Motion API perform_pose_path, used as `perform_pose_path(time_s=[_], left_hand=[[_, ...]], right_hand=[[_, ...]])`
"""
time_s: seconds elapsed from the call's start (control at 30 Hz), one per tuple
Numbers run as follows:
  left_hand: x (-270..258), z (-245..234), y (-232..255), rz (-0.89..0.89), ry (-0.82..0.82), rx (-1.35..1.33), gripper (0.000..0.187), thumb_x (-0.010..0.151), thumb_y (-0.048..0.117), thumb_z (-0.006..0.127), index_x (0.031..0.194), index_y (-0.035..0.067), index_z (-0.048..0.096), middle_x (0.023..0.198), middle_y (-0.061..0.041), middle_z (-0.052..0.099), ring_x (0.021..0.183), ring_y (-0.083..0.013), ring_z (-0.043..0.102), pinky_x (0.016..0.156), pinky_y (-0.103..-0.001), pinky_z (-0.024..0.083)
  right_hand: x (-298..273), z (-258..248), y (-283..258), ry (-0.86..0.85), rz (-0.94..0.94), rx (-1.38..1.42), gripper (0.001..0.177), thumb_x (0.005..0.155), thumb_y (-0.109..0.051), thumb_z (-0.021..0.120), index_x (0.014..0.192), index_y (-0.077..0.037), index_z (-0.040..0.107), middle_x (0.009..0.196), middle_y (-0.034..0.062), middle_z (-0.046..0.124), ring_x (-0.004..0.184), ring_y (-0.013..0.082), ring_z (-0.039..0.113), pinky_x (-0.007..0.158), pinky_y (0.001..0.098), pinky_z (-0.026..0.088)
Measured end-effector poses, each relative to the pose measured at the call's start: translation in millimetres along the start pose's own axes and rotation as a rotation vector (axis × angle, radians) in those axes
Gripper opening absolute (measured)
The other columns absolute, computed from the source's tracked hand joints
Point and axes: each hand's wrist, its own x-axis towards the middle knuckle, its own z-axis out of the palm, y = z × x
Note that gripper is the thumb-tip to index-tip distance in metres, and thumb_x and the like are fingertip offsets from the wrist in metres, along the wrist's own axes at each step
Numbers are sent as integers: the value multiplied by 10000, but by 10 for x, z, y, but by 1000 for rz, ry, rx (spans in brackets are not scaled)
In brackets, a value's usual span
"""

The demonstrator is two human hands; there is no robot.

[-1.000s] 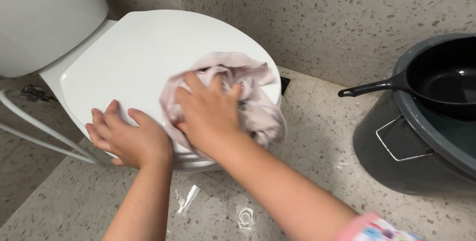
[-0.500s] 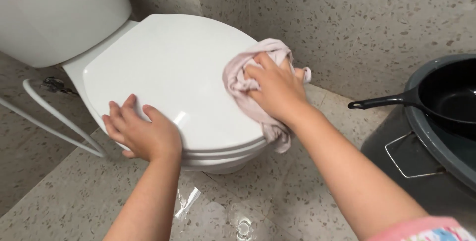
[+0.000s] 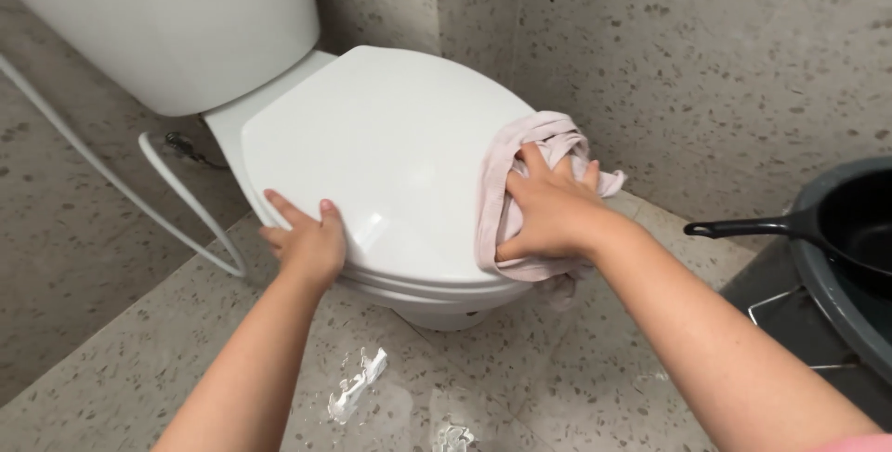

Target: Cleaning the exterior surfaces, tank, and base of a toilet using a cloth.

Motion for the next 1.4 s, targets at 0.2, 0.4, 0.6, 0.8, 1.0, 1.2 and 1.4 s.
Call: perform_pose_path(time_s=[0.2,0.4,0.6,0.8,1.0,1.2,1.4], left_hand=[[187,-11,-13,-54,-202,80,1010,988,600,408,1560,243,-344,1642,-363,-161,1535,-556,67,1236,-617,196],[130,-85,38,-56,-276,79,1031,989,624,403,1538,230,-377,1632,-366,-201,1537,-554,8,1229,-630,166],[93,-73,96,-49,-258,143,1028,996,635,380,1542,196,-372,1637,-377,-164,1535,-556,49,1238,-602,185],[-21,-162,179,-59,-287,179,998,1016,623,348,1541,181,-377,1638,-368,-177,1541,-545,30,1244,-596,176],[-16,-184,228,-73,-331,218,985,1021,617,327,1532,173,-389,1634,-366,-197,1545,-542,4,1240,-610,175],[-12,-193,237,-77,-341,225,1009,1019,625,341,1529,161,-395,1631,-376,-205,1538,-557,-2,1238,-628,157],[-12,-181,212,-42,-336,246,1011,1017,635,333,1526,156,-397,1630,-376,-192,1539,-554,6,1235,-627,161]], right_hand=[[59,50,-380,-2,-17,-90,1188,495,-604,895,1479,-122,437,1636,242,112,1463,563,157,1112,811,48],[165,20,-1026,-13,-19,-64,1153,538,-704,880,1426,-77,494,1634,245,130,1466,565,136,1081,830,45],[302,147,-1185,156,-17,34,701,695,-625,812,1283,-285,639,1604,121,268,1424,484,321,1076,792,200],[228,-1,-616,-40,-199,18,657,714,-523,766,1324,-380,569,1646,16,253,1438,367,393,1170,653,246],[106,85,-630,-73,-263,-133,1202,554,-599,936,1541,-229,357,1662,203,98,1461,461,175,1170,648,66],[-13,198,-1051,20,-156,-136,1008,593,-598,863,1474,-302,473,1659,153,166,1509,425,198,1182,738,51],[172,241,-616,53,-283,13,862,678,-580,843,1437,-336,516,1667,117,195,1512,407,231,1207,663,89]])
